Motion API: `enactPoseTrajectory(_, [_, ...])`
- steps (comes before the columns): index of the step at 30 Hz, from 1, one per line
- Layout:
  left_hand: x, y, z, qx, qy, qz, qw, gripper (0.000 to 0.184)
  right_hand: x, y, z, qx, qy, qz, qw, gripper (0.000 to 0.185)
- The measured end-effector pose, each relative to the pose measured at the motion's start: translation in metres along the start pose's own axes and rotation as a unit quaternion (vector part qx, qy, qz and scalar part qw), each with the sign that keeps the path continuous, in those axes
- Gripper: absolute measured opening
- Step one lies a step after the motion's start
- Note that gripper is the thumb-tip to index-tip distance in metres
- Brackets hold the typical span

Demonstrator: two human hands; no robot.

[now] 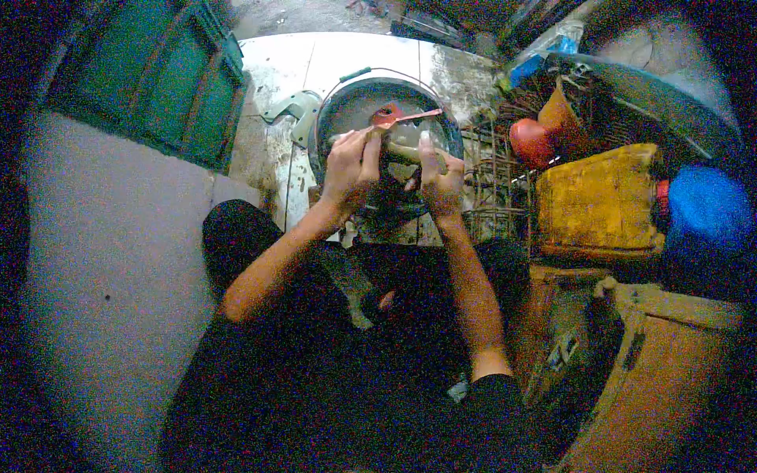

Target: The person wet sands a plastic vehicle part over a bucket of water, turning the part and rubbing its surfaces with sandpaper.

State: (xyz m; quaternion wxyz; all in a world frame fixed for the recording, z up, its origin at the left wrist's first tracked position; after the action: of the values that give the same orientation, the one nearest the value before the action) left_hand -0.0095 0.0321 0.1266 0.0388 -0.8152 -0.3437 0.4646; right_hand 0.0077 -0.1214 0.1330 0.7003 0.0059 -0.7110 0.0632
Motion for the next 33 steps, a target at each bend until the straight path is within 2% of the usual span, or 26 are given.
enactPoseTrajectory(1, [0.007,0.001,0.001,0.008,0.001,0.001,1.000,0.035,-0.002,-0.003,0.001,-0.002,0.005,0.010,1.000,0.048])
enactPoseTrajectory(3, [0.036,0.002,0.001,0.168,-0.198,-0.131,0.957,0.032,-0.003,-0.004,0.002,0.000,0.012,0.023,1.000,0.048])
enactPoseTrajectory(5, [0.040,0.002,-0.001,0.177,-0.181,-0.161,0.954,0.030,0.004,0.002,0.000,-0.004,0.033,0.008,0.999,0.046])
enactPoseTrajectory(7, [0.010,-0.001,-0.004,0.149,-0.133,-0.095,0.975,0.029,0.006,0.002,-0.001,-0.036,0.058,0.005,0.998,0.046])
enactPoseTrajectory(8, [-0.003,-0.001,-0.002,0.062,-0.031,0.000,0.998,0.029,0.007,-0.001,-0.001,-0.033,0.037,-0.003,0.999,0.046])
enactPoseTrajectory(9, [0.002,0.002,0.000,0.066,-0.030,0.002,0.997,0.029,0.006,-0.004,0.000,-0.031,0.017,-0.011,0.999,0.046])
enactPoseTrajectory(11, [0.025,0.005,0.008,0.110,-0.141,-0.112,0.978,0.027,-0.003,-0.009,-0.001,-0.039,0.031,-0.015,0.999,0.046])
enactPoseTrajectory(12, [0.032,0.001,0.005,0.161,-0.199,-0.163,0.953,0.025,-0.005,-0.008,-0.002,-0.045,0.040,-0.020,0.998,0.046])
enactPoseTrajectory(13, [0.031,-0.001,0.004,0.158,-0.199,-0.166,0.953,0.025,-0.004,-0.006,-0.003,-0.042,0.038,-0.023,0.998,0.046])
enactPoseTrajectory(15, [0.015,0.005,0.001,0.151,-0.102,-0.090,0.979,0.023,0.000,-0.006,-0.005,-0.041,0.028,-0.033,0.998,0.045])
enactPoseTrajectory(16, [-0.001,0.009,0.005,0.026,0.022,0.012,0.999,0.022,0.001,-0.008,-0.004,-0.058,0.038,0.004,0.998,0.044])
enactPoseTrajectory(17, [0.000,0.011,0.004,0.029,0.025,0.014,0.999,0.022,0.001,-0.009,-0.005,-0.062,0.038,0.004,0.997,0.044])
enactPoseTrajectory(19, [0.008,0.012,0.011,0.028,0.019,-0.046,0.998,0.021,0.001,-0.008,-0.001,-0.049,0.036,-0.027,0.998,0.043])
enactPoseTrajectory(20, [0.033,0.017,0.011,0.150,-0.131,-0.176,0.964,0.019,0.001,-0.004,0.001,-0.058,0.012,-0.022,0.998,0.043])
enactPoseTrajectory(24, [0.029,0.014,0.006,0.130,-0.097,-0.108,0.981,0.019,0.008,-0.003,-0.003,-0.053,0.028,-0.038,0.997,0.046])
enactPoseTrajectory(27, [0.026,0.018,0.014,0.062,0.006,-0.132,0.989,0.025,0.002,-0.007,0.002,-0.057,0.037,-0.015,0.998,0.047])
enactPoseTrajectory(28, [0.037,0.019,0.008,0.113,-0.162,-0.190,0.962,0.032,0.001,-0.007,0.000,-0.063,0.041,-0.018,0.997,0.047])
enactPoseTrajectory(29, [0.053,0.018,0.003,0.158,-0.205,-0.201,0.945,0.037,0.000,-0.006,-0.002,-0.070,0.043,-0.023,0.996,0.046])
enactPoseTrajectory(31, [0.024,0.009,-0.003,0.173,-0.158,-0.168,0.958,0.035,0.001,-0.006,-0.006,-0.069,0.031,-0.030,0.997,0.044])
enactPoseTrajectory(33, [0.008,0.010,0.007,0.038,-0.021,0.021,0.999,0.033,0.002,-0.010,-0.005,-0.075,0.037,-0.029,0.996,0.044])
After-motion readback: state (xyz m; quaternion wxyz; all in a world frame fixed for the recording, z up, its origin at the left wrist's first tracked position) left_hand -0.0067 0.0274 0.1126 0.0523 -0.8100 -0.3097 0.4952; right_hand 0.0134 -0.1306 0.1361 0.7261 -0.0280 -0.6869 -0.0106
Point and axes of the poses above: each hand's wrist, its own z-axis away from the middle knuckle, its own y-axis out of the palm, x = y × z, the point moved 2 cm from there along -z, towards the middle knuckle, and after that the axes turned 6 degrees about -z, right-handed, at the moved point
